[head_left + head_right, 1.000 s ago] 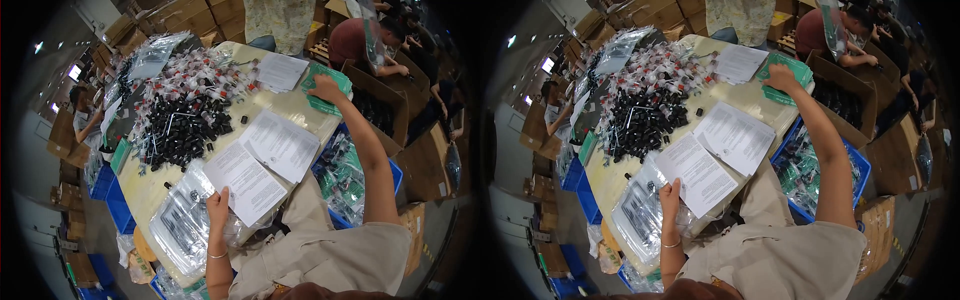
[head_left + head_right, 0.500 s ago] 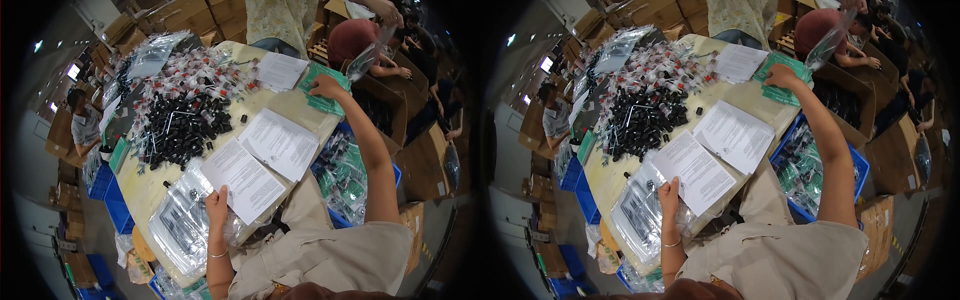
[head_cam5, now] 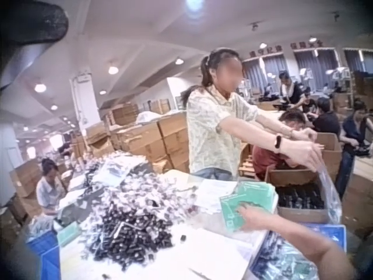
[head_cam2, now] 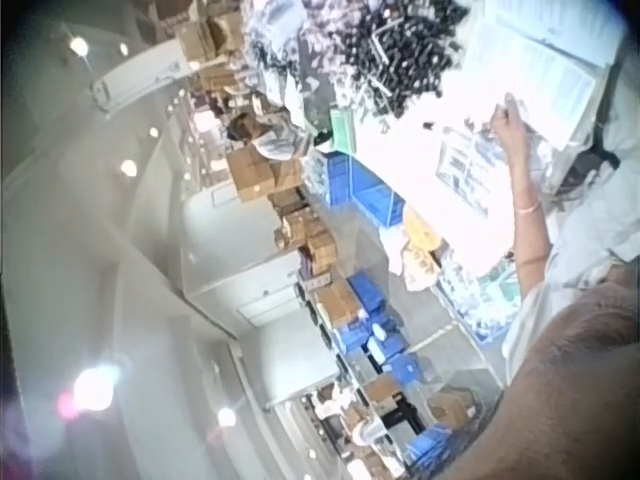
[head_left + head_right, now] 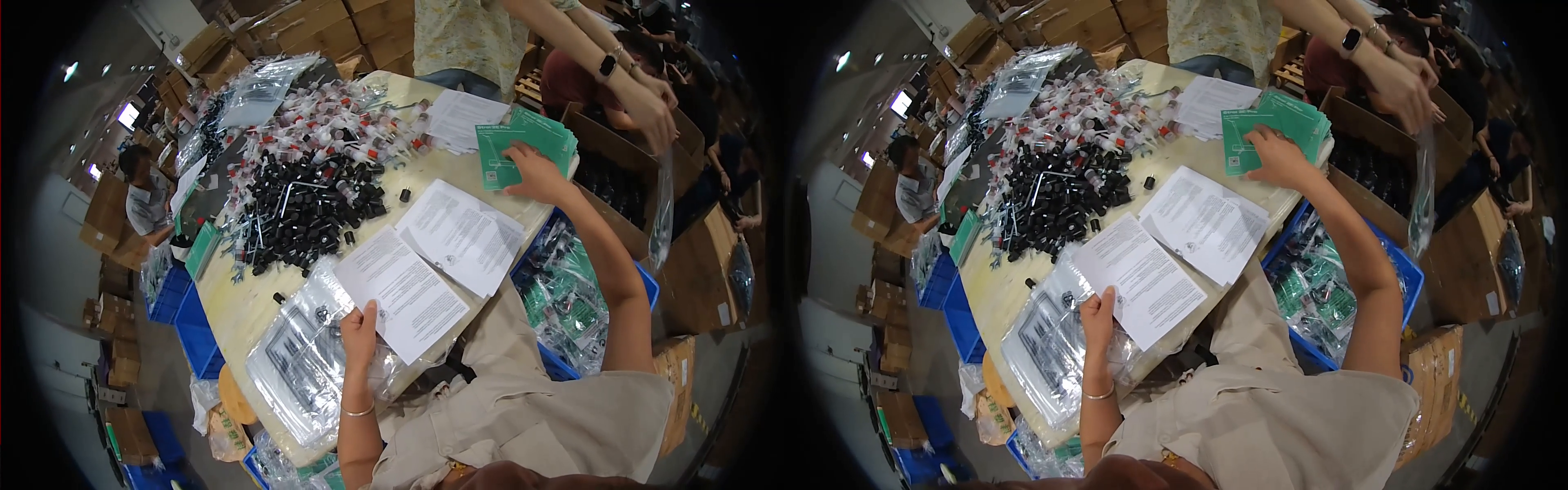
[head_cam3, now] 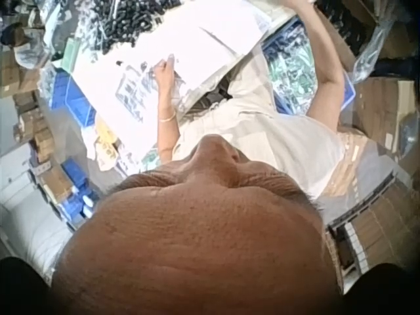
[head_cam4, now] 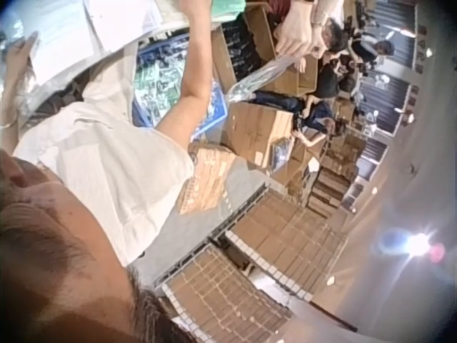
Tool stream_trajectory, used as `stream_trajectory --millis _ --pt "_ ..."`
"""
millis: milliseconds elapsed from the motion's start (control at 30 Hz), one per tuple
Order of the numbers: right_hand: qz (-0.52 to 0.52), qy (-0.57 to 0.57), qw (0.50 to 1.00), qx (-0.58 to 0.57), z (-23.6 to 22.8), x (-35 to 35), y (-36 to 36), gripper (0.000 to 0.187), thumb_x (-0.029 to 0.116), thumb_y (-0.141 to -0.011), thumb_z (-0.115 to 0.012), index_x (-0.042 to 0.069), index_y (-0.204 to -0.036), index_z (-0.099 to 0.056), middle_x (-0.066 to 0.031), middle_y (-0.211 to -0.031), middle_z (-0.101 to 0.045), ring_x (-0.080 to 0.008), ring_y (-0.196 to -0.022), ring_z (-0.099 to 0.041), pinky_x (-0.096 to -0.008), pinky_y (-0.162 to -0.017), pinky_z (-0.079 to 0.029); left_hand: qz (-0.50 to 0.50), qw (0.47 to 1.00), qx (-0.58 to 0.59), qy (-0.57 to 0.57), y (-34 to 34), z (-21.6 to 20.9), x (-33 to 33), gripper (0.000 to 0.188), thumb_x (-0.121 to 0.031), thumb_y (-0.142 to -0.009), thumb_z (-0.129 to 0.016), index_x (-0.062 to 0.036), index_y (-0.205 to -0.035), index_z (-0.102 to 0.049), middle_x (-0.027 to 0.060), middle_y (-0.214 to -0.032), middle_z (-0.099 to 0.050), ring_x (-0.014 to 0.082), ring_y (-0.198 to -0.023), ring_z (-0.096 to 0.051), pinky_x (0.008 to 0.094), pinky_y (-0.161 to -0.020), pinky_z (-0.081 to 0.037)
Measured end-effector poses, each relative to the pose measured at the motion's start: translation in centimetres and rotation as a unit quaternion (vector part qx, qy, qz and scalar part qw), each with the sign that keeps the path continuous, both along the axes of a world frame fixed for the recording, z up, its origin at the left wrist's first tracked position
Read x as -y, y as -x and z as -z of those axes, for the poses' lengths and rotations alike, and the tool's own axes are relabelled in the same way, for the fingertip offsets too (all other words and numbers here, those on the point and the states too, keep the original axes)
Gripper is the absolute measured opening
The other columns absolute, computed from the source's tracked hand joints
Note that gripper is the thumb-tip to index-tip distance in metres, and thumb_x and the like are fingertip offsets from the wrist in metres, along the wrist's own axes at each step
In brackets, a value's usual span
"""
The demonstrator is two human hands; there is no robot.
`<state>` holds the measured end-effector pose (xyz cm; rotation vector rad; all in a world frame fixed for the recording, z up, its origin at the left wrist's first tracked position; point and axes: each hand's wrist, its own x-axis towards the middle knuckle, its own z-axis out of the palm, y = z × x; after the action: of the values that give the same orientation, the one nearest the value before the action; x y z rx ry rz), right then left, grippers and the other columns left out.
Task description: Packing electronic components and instruction manuals into plastic bags.
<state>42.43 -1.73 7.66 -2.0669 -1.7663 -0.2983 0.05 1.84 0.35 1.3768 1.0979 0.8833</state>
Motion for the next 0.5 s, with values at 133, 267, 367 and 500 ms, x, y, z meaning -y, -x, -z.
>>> stream_trajectory --millis 133,267,367,500 --pt "0.018 0.1 0.995 0.007 0.7 -0.4 0.5 0.057 0.022 -0.071 -0.071 0.003 -0.12 -0.049 -0.0186 -0.126 -0.046 -0.0364 -0.112 -0.05 -0.0461 -0.092 -0.043 -0.009 0.999 0.028 0.018 0.1 -0.3 0.2 0.024 -0.017 -0.091 -0.057 0.0049 -0.087 -0.065 -0.0011 -0.071 -0.061 0.0023 -0.06 -0.049 0.0188 -0.053 -0.039" --pt "0.025 0.073 0.996 0.045 1.2 -0.3 -1.0 0.042 0.011 -0.075 -0.062 0.001 -0.116 -0.054 -0.0227 -0.109 -0.057 -0.0365 -0.098 -0.058 -0.042 -0.083 -0.048 -0.011 0.998 0.051 0.034 0.0 -0.7 0.1 0.023 -0.018 -0.091 -0.057 0.0029 -0.084 -0.065 -0.0001 -0.068 -0.061 0.0034 -0.055 -0.05 0.0193 -0.048 -0.039" --pt "0.017 -0.003 0.997 -0.075 0.1 -1.1 0.5 0.038 -0.001 -0.079 -0.051 0.004 -0.116 -0.056 -0.0214 -0.104 -0.06 -0.0347 -0.092 -0.061 -0.0387 -0.08 -0.049 -0.021 0.998 0.059 0.027 0.7 0.2 -0.4 0.025 -0.019 -0.091 -0.058 0.0016 -0.079 -0.065 -0.0006 -0.065 -0.06 0.0032 -0.051 -0.05 0.0197 -0.045 -0.037" --pt "-0.172 -0.147 0.948 -0.225 -1.8 0.3 11.2 0.042 -0.008 -0.082 -0.042 0.006 -0.12 -0.055 -0.0183 -0.111 -0.06 -0.0313 -0.1 -0.06 -0.0346 -0.087 -0.047 -0.053 0.998 0.034 -0.013 1.8 0.0 -0.2 0.031 -0.022 -0.091 -0.057 0.0002 -0.07 -0.062 -0.0001 -0.058 -0.058 0.0036 -0.045 -0.047 0.0204 -0.04 -0.034"
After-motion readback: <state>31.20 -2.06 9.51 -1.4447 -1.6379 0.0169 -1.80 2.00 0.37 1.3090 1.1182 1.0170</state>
